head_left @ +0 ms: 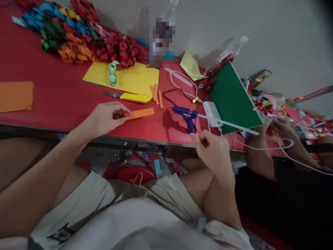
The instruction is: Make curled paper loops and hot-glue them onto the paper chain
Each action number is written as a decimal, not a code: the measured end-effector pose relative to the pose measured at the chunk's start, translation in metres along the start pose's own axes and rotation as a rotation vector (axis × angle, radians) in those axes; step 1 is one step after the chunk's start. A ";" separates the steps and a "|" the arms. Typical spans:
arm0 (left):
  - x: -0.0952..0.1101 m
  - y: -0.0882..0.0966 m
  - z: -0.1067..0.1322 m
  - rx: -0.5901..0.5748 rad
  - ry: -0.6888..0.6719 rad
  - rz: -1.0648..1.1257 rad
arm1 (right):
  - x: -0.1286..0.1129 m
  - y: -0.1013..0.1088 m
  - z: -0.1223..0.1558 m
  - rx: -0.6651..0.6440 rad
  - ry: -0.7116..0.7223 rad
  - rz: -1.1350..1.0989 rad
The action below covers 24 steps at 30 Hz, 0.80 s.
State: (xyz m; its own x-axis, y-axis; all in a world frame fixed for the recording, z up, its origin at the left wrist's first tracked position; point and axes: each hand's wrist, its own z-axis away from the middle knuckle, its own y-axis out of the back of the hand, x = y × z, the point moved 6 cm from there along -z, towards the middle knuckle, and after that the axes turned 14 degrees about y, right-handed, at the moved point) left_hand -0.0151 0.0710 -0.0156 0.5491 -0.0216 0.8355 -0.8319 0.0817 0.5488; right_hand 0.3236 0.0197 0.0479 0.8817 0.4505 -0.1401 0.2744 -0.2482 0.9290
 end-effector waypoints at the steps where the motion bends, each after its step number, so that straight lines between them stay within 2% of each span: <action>1: 0.000 -0.001 0.000 -0.020 0.014 0.056 | -0.016 -0.003 -0.003 0.006 0.086 -0.127; 4: 0.005 -0.010 0.004 -0.093 0.048 0.150 | -0.044 -0.028 -0.022 0.116 0.158 -0.473; 8: 0.017 -0.019 0.011 -0.129 0.018 0.093 | -0.050 -0.090 -0.047 0.002 0.050 -1.005; 10: 0.019 -0.020 0.013 -0.107 -0.002 0.067 | -0.050 -0.108 -0.050 -0.041 -0.009 -1.185; 12: 0.020 -0.019 0.014 -0.067 -0.001 0.104 | -0.050 -0.112 -0.050 -0.034 -0.053 -1.274; 16: 0.018 -0.015 0.014 0.028 0.073 0.235 | -0.055 -0.104 -0.050 -0.009 -0.095 -1.369; 19: 0.015 -0.018 0.015 -0.015 0.155 0.274 | -0.057 -0.100 -0.049 -0.001 -0.122 -1.441; 21: 0.015 -0.020 0.017 -0.036 0.161 0.289 | -0.056 -0.099 -0.048 -0.001 -0.129 -1.458; 24: 0.012 -0.021 0.016 0.002 0.166 0.333 | -0.055 -0.097 -0.047 0.004 -0.126 -1.451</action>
State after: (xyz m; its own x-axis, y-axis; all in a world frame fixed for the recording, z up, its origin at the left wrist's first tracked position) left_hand 0.0075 0.0526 -0.0169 0.2536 0.1675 0.9527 -0.9672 0.0554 0.2477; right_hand 0.2308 0.0590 -0.0181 -0.1389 0.2258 -0.9642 0.9360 0.3480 -0.0534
